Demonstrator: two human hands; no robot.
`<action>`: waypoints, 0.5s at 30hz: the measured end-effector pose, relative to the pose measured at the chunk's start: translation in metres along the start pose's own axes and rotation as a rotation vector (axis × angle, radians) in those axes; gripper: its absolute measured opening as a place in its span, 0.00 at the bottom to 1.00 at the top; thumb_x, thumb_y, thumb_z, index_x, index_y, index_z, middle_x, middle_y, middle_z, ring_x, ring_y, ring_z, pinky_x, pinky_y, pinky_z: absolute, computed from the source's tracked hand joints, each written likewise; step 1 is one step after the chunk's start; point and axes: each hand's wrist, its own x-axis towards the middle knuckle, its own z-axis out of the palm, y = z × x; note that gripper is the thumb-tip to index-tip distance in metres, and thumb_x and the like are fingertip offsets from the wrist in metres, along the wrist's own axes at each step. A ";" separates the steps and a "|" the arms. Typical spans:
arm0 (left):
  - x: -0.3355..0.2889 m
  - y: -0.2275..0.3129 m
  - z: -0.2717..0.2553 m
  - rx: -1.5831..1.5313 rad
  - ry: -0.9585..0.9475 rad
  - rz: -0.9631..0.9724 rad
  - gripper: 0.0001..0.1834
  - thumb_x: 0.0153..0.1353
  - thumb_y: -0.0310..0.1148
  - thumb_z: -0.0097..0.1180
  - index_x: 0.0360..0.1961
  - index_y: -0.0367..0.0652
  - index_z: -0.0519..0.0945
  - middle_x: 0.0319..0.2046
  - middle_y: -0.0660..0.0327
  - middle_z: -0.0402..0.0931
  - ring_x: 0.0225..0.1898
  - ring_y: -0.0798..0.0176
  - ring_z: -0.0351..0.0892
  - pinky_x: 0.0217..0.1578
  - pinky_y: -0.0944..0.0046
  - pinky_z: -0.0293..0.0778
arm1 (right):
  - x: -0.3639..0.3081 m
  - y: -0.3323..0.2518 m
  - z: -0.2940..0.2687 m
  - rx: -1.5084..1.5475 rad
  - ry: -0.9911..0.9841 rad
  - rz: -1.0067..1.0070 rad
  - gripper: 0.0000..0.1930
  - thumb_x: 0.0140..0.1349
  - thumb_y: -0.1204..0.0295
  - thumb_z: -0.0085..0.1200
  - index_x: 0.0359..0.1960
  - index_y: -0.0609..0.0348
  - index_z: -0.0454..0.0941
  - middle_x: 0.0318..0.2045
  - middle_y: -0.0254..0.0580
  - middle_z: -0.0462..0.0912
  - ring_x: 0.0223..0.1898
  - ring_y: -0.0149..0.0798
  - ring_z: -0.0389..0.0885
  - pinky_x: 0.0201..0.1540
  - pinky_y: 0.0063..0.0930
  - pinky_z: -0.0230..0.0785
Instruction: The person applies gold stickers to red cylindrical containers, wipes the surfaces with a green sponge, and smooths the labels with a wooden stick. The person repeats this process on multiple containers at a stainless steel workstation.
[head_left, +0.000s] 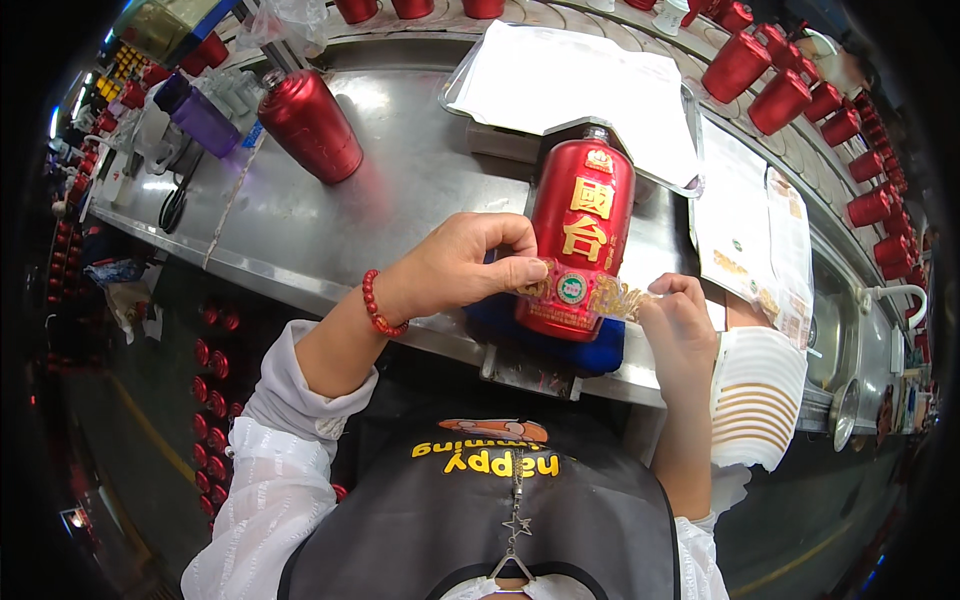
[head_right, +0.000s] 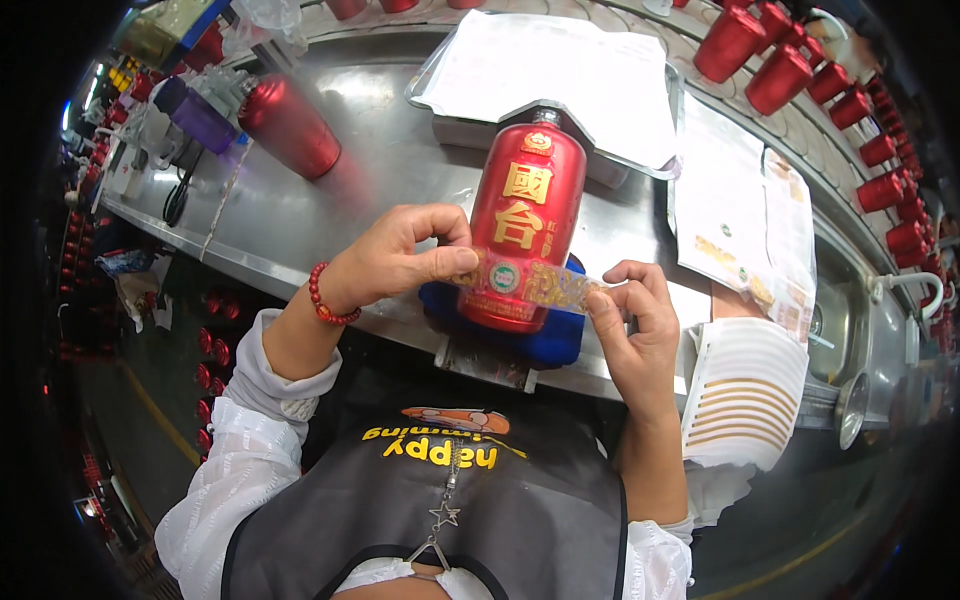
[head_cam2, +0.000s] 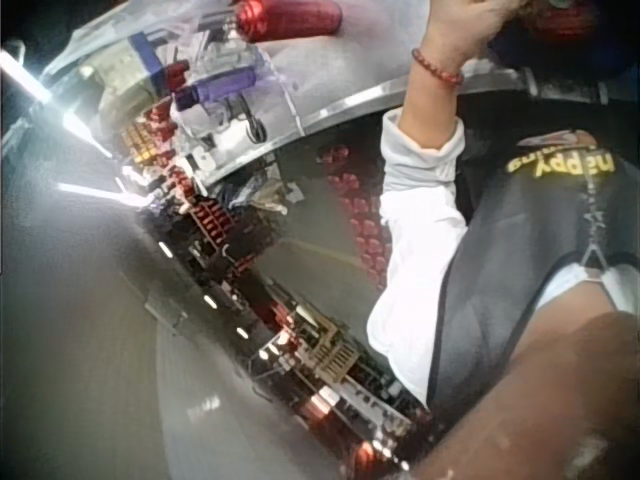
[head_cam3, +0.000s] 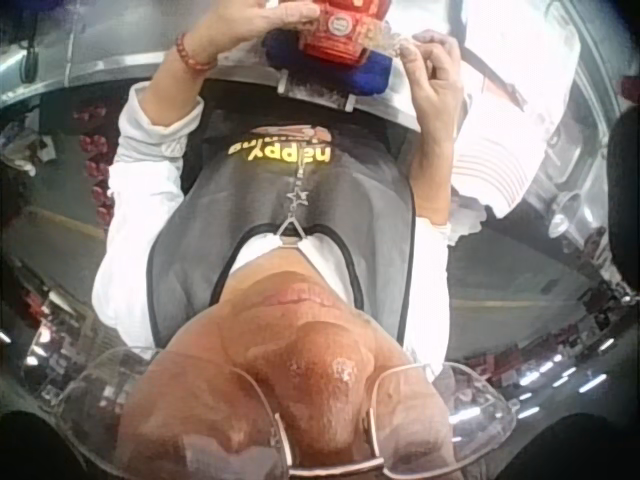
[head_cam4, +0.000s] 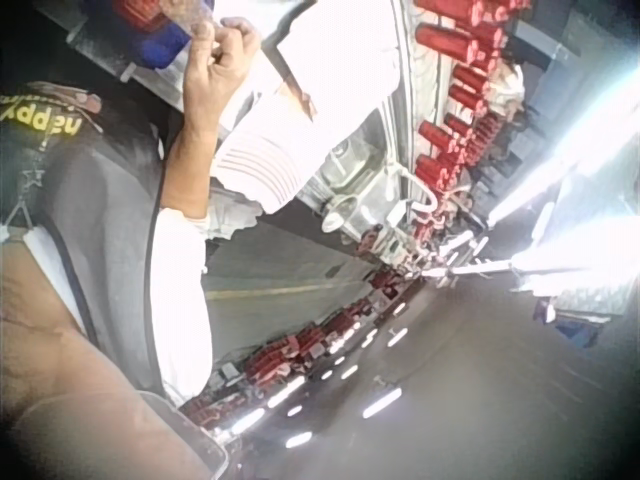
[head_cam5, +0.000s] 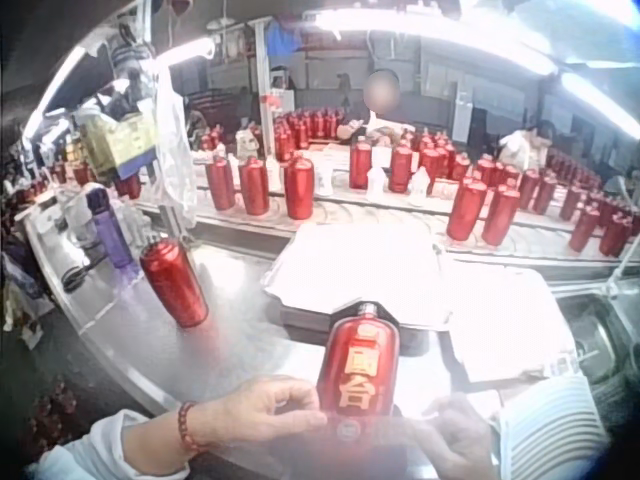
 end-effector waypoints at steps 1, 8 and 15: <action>0.000 0.000 0.000 0.011 0.003 0.008 0.13 0.67 0.34 0.62 0.29 0.38 0.76 0.28 0.67 0.76 0.33 0.75 0.75 0.37 0.70 0.75 | 0.000 0.000 0.000 -0.003 -0.001 0.000 0.11 0.64 0.72 0.62 0.27 0.65 0.78 0.40 0.43 0.76 0.37 0.30 0.71 0.36 0.22 0.63; 0.000 -0.003 0.002 0.143 0.045 0.069 0.14 0.64 0.37 0.63 0.28 0.38 0.76 0.26 0.63 0.77 0.32 0.70 0.76 0.35 0.66 0.73 | 0.001 0.004 0.002 -0.022 -0.011 0.012 0.11 0.64 0.71 0.63 0.27 0.65 0.78 0.39 0.43 0.76 0.37 0.31 0.72 0.36 0.23 0.64; 0.000 -0.004 0.004 0.227 0.065 0.121 0.15 0.64 0.38 0.63 0.28 0.38 0.77 0.25 0.60 0.78 0.30 0.66 0.77 0.34 0.63 0.72 | 0.002 0.008 0.002 -0.034 -0.018 -0.003 0.12 0.65 0.70 0.62 0.27 0.65 0.78 0.39 0.43 0.76 0.37 0.31 0.72 0.37 0.22 0.64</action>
